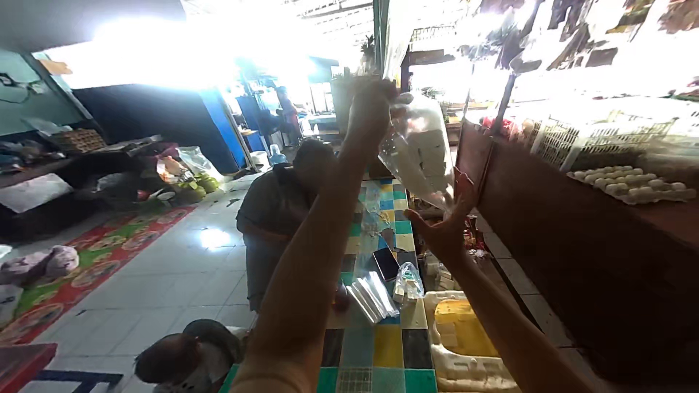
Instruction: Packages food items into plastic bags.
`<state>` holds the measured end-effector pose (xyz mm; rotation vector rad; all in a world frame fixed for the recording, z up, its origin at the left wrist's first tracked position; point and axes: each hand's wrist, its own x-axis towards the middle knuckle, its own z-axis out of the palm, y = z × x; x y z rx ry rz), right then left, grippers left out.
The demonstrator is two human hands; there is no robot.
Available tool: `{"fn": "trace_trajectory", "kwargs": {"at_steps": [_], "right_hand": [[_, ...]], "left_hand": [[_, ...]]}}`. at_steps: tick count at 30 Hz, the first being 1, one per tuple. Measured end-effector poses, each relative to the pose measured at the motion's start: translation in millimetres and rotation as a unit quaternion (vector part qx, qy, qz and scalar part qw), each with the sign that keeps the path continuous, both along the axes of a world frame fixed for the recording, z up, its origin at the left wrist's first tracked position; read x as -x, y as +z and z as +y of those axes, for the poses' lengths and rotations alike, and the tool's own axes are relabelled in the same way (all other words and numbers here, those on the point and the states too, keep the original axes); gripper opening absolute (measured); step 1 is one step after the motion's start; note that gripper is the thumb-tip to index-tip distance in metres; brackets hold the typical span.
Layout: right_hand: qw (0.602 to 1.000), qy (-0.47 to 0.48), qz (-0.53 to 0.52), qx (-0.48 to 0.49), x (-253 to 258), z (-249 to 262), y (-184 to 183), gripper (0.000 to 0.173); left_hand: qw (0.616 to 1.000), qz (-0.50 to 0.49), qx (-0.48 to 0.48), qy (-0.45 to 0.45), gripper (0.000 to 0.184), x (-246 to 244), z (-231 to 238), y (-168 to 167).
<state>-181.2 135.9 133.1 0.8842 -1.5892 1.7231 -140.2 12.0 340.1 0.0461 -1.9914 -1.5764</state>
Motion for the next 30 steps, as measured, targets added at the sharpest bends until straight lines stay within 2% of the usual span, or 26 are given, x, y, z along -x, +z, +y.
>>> {"fn": "trace_trajectory", "kwargs": {"at_steps": [1,4,7,9,12,13,14,15,17,18,19,21,22,23,24,25,26,27,28,29,30], "right_hand": [[1.0,-0.01,-0.003,0.021,-1,-8,1,0.11],[0.99,-0.005,0.093,0.108,4,-12,6,0.091],[0.985,0.034,0.111,0.125,5,-4,-1,0.086],[0.987,0.06,0.055,0.136,-2,-1,-6,0.085],[0.968,0.128,-0.137,0.168,-19,5,-9,0.079],[0.938,0.19,-0.234,0.174,-27,8,-7,0.067],[0.89,0.265,-0.333,0.164,-36,13,-4,0.054],[0.825,0.349,-0.419,0.151,-44,19,-4,0.051],[0.678,0.544,-0.477,0.132,-51,24,-35,0.044],[0.629,0.613,-0.464,0.113,-52,22,-53,0.041],[0.65,0.602,-0.456,0.083,-57,20,-62,0.034],[0.801,0.421,-0.425,0.007,-74,18,-68,0.034],[0.868,0.324,-0.375,-0.021,-80,16,-74,0.054],[0.908,0.278,-0.312,-0.026,-81,15,-80,0.084],[0.928,0.256,-0.269,0.008,-78,13,-82,0.098],[0.927,0.25,-0.273,0.067,-76,10,-79,0.091],[0.902,0.26,-0.318,0.131,-71,9,-74,0.071],[0.865,0.285,-0.377,0.169,-65,14,-69,0.054],[0.825,0.321,-0.431,0.175,-59,21,-64,0.046],[0.787,0.35,-0.48,0.169,-55,27,-60,0.048],[0.752,0.358,-0.528,0.164,-55,29,-56,0.057]], "left_hand": [[1.0,0.002,-0.016,-0.003,0.03,2,2,-6],[0.996,0.023,-0.054,-0.067,0.03,3,-2,-28],[0.982,0.072,-0.081,-0.154,0.031,2,-13,-45],[0.972,0.077,-0.083,-0.205,0.031,-1,-21,-55],[0.964,0.081,-0.028,-0.251,0.03,-8,-36,-72],[0.961,0.083,-0.021,-0.265,0.031,-11,-40,-78],[0.959,0.083,-0.013,-0.269,0.031,-17,-41,-84],[0.959,0.083,-0.006,-0.272,0.031,-23,-41,-92],[0.959,0.094,0.006,-0.268,0.033,-32,-36,-106],[0.963,0.099,-0.001,-0.252,0.031,-34,-30,-111],[0.97,0.101,-0.01,-0.221,0.029,-36,-23,-114],[0.983,0.094,-0.042,-0.151,0.029,-37,-13,-121],[0.989,0.082,-0.055,-0.111,0.029,-37,-10,-124],[0.993,0.065,-0.061,-0.082,0.029,-39,-7,-126],[0.995,0.049,-0.062,-0.068,0.03,-41,-4,-127],[0.995,0.027,-0.06,-0.076,0.029,-43,-2,-128],[0.994,0.004,-0.055,-0.098,0.03,-46,-2,-130],[0.991,-0.018,-0.043,-0.122,0.03,-48,-2,-132],[0.989,-0.034,-0.031,-0.139,0.03,-48,-3,-132],[0.988,-0.038,-0.024,-0.146,0.03,-47,-3,-131],[0.989,-0.036,-0.028,-0.143,0.03,-44,-2,-130]]}}
